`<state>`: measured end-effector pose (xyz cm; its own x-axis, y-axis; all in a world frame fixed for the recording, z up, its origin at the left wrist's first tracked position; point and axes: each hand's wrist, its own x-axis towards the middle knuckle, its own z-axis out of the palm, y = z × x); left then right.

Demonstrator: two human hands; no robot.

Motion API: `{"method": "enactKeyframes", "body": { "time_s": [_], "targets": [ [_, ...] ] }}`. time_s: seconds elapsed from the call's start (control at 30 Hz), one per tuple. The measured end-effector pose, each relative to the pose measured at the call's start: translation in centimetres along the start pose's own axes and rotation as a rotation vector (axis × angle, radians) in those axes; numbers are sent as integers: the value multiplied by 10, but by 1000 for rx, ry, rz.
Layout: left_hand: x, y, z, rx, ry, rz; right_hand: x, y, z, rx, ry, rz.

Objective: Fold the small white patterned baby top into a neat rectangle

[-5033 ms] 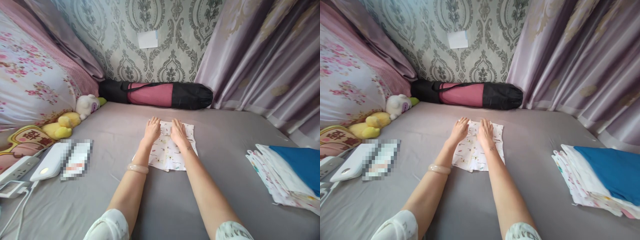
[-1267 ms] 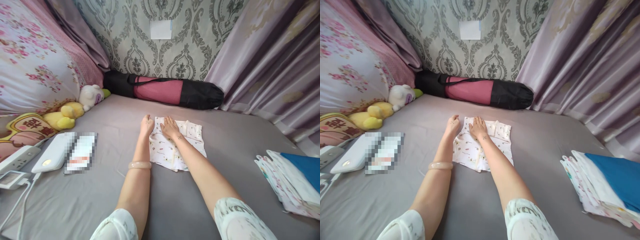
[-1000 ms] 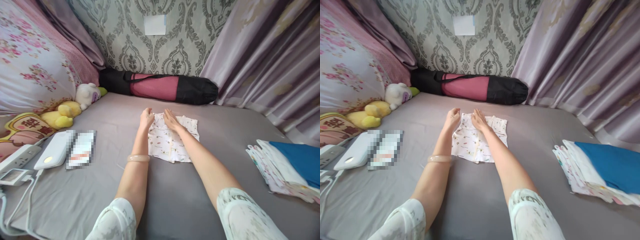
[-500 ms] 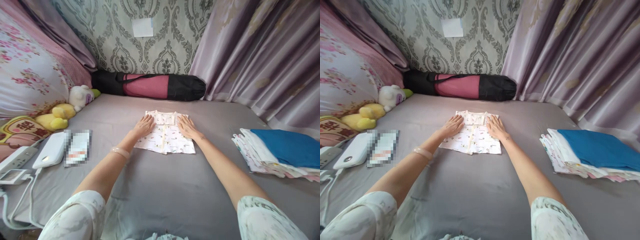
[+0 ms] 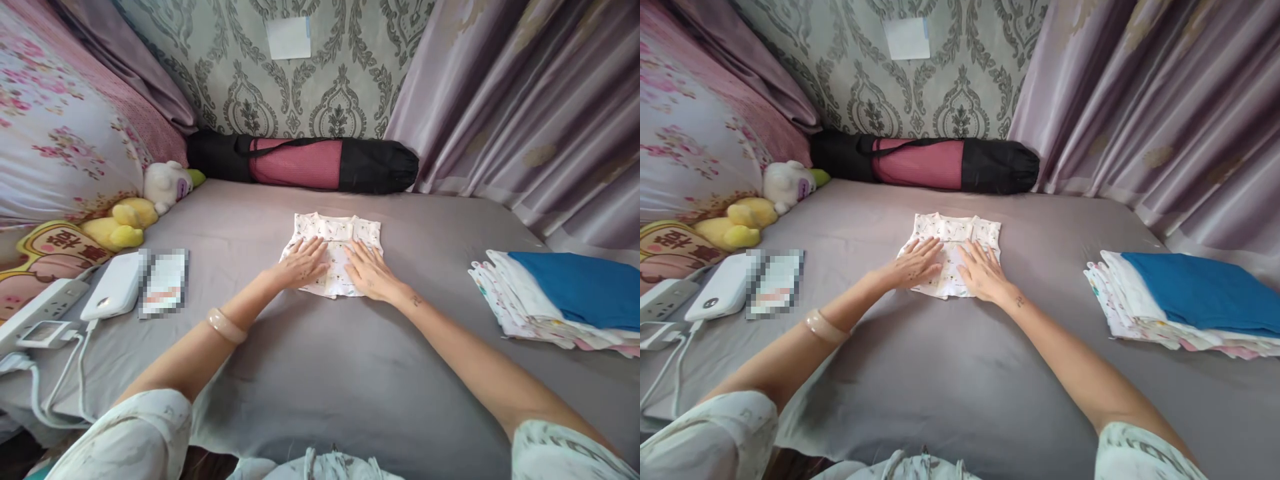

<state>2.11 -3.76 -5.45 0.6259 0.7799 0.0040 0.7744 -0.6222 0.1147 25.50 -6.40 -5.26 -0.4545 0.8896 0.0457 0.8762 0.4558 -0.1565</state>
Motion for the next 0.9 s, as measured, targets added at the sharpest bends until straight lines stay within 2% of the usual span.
{"method": "enactKeyframes", "body": {
  "time_s": [0.07,0.17,0.3,0.47,0.6,0.8,0.9],
  "targets": [
    [-12,13,3,-42,-39,61,-13,-15,3,14,-45,-27],
    [-21,22,9,-88,-78,83,-22,-26,9,10,-72,-10],
    [-21,22,13,-91,-63,71,-21,-26,13,-10,-65,12],
    [-19,20,15,-91,-52,80,-19,-26,8,25,-95,12],
    [-32,12,10,-104,-8,109,-33,-14,1,98,-105,-96],
    [-72,-16,-4,-100,145,170,-78,21,-6,112,129,-188],
    [-83,-24,-8,-73,172,198,-91,31,-11,71,158,-225]
  ]
}}
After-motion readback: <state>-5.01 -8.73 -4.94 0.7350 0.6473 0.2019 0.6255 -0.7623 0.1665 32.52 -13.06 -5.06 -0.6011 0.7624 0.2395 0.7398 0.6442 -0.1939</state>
